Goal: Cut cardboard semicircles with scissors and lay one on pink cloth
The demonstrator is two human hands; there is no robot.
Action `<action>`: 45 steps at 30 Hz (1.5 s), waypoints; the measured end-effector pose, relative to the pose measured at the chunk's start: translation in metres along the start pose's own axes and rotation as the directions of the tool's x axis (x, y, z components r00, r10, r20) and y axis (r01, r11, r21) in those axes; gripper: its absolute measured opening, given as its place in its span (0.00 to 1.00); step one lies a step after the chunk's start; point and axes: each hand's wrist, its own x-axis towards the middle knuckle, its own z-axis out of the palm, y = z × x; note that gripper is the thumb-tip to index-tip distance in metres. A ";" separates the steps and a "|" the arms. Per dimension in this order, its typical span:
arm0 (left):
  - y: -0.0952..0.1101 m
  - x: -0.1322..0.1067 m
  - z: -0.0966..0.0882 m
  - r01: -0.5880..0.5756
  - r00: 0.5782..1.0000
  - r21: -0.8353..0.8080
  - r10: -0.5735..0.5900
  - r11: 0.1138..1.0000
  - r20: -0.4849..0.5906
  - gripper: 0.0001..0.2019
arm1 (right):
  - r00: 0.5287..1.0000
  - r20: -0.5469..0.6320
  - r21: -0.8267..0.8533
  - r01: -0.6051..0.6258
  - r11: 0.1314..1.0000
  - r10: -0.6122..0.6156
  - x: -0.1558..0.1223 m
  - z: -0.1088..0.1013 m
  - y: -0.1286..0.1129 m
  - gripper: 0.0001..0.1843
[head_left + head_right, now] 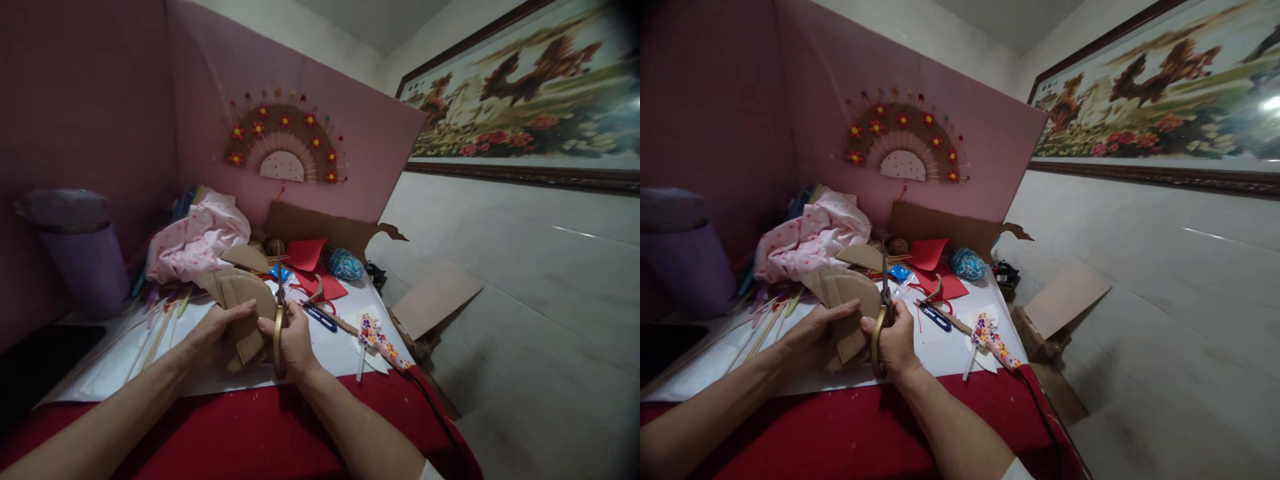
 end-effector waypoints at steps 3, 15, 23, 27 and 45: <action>-0.002 0.002 -0.002 -0.040 0.999 0.016 0.039 0.999 0.022 0.16 | 1.000 -0.022 -0.005 0.015 1.000 -0.015 -0.001 -0.001 0.002 0.24; -0.003 0.004 -0.007 -0.053 0.998 -0.047 0.055 0.997 0.038 0.16 | 0.980 -0.072 0.131 -0.176 0.976 0.186 -0.007 -0.003 0.004 0.26; -0.003 0.001 -0.003 -0.102 0.993 -0.002 0.102 0.995 0.055 0.14 | 0.989 -0.069 0.228 -0.110 0.967 0.129 -0.005 -0.006 0.005 0.26; -0.005 0.004 -0.005 -0.067 0.998 0.017 0.067 0.998 0.016 0.16 | 0.991 -0.084 0.230 -0.078 0.970 0.100 -0.004 -0.006 0.006 0.26; -0.008 0.006 -0.004 -0.129 0.992 0.004 0.129 0.992 -0.014 0.18 | 0.994 -0.108 0.123 0.038 0.992 -0.024 -0.003 -0.006 0.008 0.25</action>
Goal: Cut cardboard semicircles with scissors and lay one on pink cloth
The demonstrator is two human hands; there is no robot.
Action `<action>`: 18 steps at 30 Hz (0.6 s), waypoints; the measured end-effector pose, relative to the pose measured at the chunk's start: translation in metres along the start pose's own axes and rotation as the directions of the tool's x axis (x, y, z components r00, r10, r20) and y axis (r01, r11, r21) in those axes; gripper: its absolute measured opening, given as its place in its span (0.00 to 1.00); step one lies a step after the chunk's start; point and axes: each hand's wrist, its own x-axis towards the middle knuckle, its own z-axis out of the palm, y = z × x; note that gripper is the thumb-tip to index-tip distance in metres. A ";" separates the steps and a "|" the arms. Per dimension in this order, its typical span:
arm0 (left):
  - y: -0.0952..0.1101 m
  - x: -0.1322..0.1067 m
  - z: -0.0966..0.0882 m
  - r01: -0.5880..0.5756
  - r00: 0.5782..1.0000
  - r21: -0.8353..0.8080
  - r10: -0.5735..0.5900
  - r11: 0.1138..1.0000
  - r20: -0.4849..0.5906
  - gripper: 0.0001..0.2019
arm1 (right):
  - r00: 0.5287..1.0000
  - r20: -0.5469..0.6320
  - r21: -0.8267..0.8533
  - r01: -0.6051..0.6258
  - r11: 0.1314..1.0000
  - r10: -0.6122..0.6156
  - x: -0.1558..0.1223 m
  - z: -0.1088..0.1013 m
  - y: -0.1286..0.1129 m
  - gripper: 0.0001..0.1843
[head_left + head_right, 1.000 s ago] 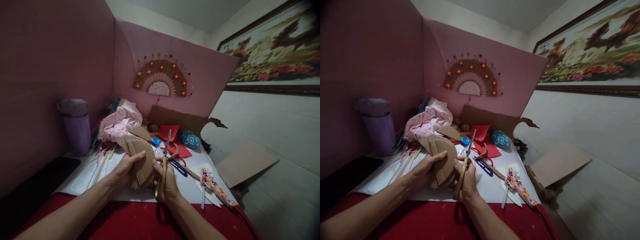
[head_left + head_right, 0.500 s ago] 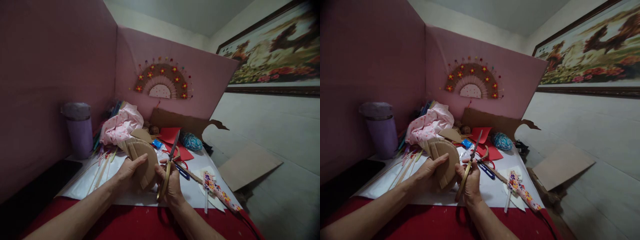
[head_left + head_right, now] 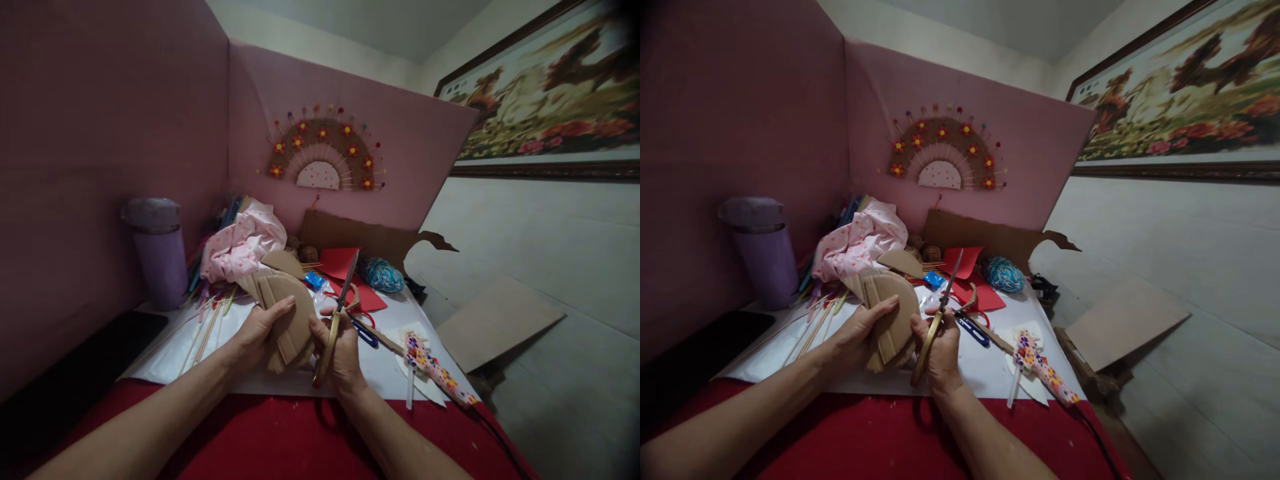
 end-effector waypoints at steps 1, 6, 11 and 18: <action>0.000 0.000 0.001 -0.008 1.000 0.001 0.008 1.000 -0.002 0.18 | 1.000 -0.007 -0.013 -0.001 1.000 0.001 -0.001 0.000 -0.001 0.25; -0.004 0.001 0.004 -0.042 0.998 0.006 0.042 0.999 -0.039 0.17 | 0.998 -0.055 -0.058 -0.014 0.998 0.011 0.000 -0.004 0.000 0.26; -0.008 0.002 0.004 -0.109 0.984 0.040 0.114 0.993 -0.140 0.20 | 0.999 0.013 -0.050 -0.039 0.998 0.040 0.003 -0.005 0.002 0.29; -0.005 -0.003 0.002 -0.043 0.997 -0.033 0.041 0.999 -0.058 0.21 | 0.991 -0.020 0.002 -0.129 0.992 0.129 0.000 -0.003 -0.005 0.29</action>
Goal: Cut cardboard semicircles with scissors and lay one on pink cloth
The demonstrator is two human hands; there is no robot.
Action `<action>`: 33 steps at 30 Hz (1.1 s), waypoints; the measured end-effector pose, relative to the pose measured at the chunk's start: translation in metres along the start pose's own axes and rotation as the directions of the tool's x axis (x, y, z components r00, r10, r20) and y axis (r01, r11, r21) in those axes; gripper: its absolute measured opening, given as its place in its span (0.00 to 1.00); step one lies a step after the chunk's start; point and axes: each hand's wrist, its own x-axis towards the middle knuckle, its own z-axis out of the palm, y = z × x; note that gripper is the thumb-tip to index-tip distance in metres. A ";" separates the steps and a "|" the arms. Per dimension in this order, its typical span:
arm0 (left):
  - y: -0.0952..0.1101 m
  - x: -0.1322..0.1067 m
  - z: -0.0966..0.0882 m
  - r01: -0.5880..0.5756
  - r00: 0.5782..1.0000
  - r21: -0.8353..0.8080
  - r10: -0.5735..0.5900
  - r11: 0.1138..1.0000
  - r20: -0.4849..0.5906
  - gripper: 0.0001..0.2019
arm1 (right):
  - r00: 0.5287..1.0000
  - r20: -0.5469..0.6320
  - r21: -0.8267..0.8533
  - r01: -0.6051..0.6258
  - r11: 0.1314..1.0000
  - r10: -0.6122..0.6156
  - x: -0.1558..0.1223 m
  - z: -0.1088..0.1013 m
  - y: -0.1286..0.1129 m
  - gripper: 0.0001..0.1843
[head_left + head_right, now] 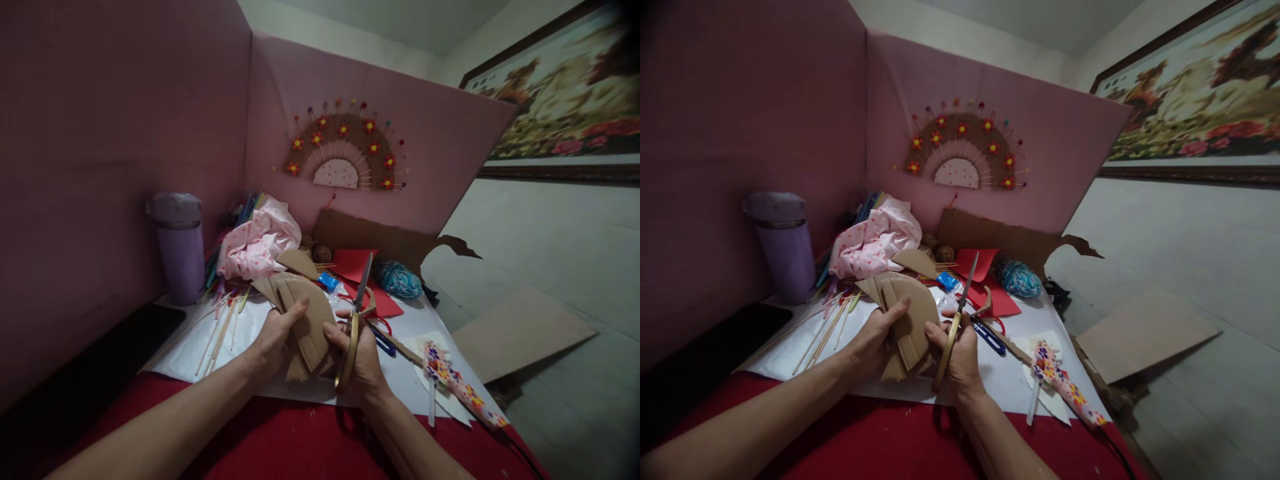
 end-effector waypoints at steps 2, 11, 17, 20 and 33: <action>0.004 0.000 0.000 0.024 0.999 -0.084 -0.021 0.996 0.033 0.22 | 1.000 -0.010 -0.003 -0.018 1.000 0.018 0.001 0.000 -0.001 0.30; 0.011 0.001 0.001 0.004 0.999 -0.115 0.001 0.993 0.045 0.14 | 0.999 -0.018 0.001 -0.033 0.999 0.033 0.001 0.000 -0.006 0.31; 0.007 0.006 -0.006 0.001 0.982 -0.146 0.027 0.989 0.189 0.11 | 0.996 -0.042 0.016 -0.079 0.997 0.079 0.004 -0.003 -0.007 0.31; 0.005 0.007 -0.007 -0.036 0.982 -0.144 0.062 0.989 0.179 0.12 | 0.993 -0.043 0.024 -0.105 0.994 0.106 0.008 -0.005 -0.007 0.31; 0.015 -0.009 0.000 0.059 0.987 -0.012 -0.057 0.998 0.148 0.14 | 0.963 0.097 -0.263 0.267 0.927 -0.250 -0.005 0.002 -0.014 0.22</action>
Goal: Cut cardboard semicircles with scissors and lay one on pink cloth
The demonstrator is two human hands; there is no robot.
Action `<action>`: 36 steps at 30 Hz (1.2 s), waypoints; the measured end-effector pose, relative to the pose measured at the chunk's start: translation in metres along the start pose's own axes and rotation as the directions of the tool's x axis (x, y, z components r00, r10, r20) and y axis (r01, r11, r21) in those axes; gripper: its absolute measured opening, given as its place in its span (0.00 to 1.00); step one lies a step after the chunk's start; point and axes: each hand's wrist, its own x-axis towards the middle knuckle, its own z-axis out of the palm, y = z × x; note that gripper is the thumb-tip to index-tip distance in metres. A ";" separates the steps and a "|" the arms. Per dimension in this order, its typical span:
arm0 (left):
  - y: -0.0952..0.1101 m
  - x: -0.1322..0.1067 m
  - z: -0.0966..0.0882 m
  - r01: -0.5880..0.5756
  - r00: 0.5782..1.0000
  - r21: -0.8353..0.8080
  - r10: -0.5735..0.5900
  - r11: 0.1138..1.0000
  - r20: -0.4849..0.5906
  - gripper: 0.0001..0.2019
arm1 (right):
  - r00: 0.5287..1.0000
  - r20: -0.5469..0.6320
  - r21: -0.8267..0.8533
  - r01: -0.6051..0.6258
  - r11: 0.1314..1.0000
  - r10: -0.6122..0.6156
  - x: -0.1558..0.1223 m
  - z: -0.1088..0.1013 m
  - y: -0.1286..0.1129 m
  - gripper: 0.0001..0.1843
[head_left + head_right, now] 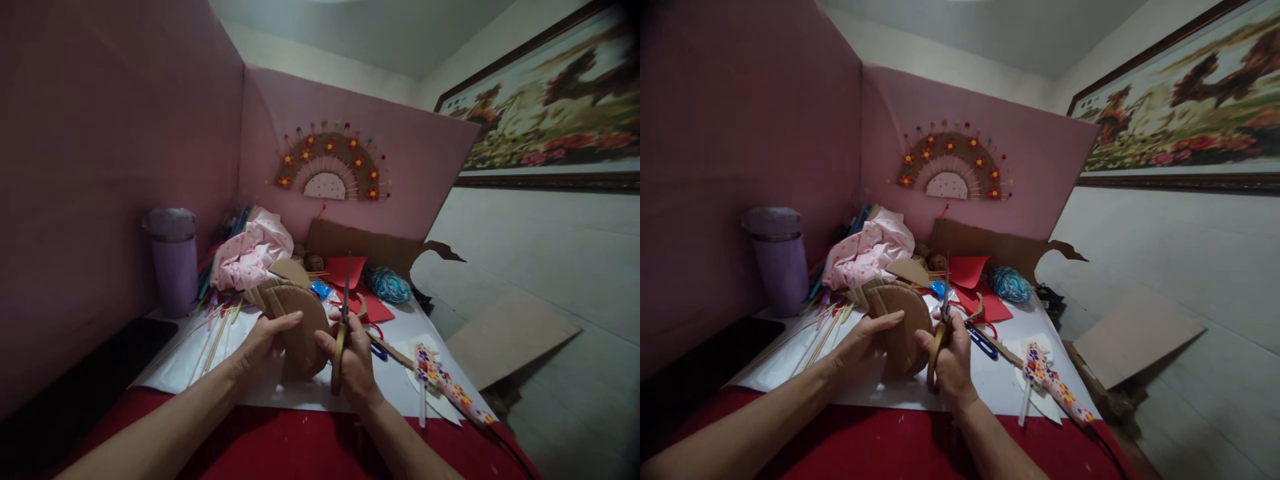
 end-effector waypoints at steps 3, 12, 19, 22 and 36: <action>0.001 0.001 -0.001 -0.058 0.998 -0.008 0.057 0.998 -0.024 0.14 | 0.999 0.012 -0.047 0.037 0.998 -0.036 -0.002 0.001 -0.005 0.20; 0.003 0.004 0.001 -0.052 0.992 -0.110 0.039 0.993 -0.119 0.11 | 0.997 0.075 0.145 -0.014 0.989 0.003 -0.002 0.001 0.012 0.20; 0.008 0.011 -0.002 -0.067 0.980 -0.213 0.024 0.975 -0.198 0.06 | 0.997 0.068 0.266 -0.057 0.962 0.040 -0.001 0.002 0.015 0.18; 0.008 0.012 -0.003 -0.120 0.970 -0.199 0.072 0.973 -0.232 0.05 | 0.996 0.080 0.231 -0.049 0.972 0.031 -0.002 0.001 0.015 0.18; 0.004 0.013 -0.002 -0.159 0.965 -0.196 0.111 0.968 -0.237 0.04 | 0.990 0.113 0.122 -0.100 0.987 0.087 -0.004 0.004 0.008 0.20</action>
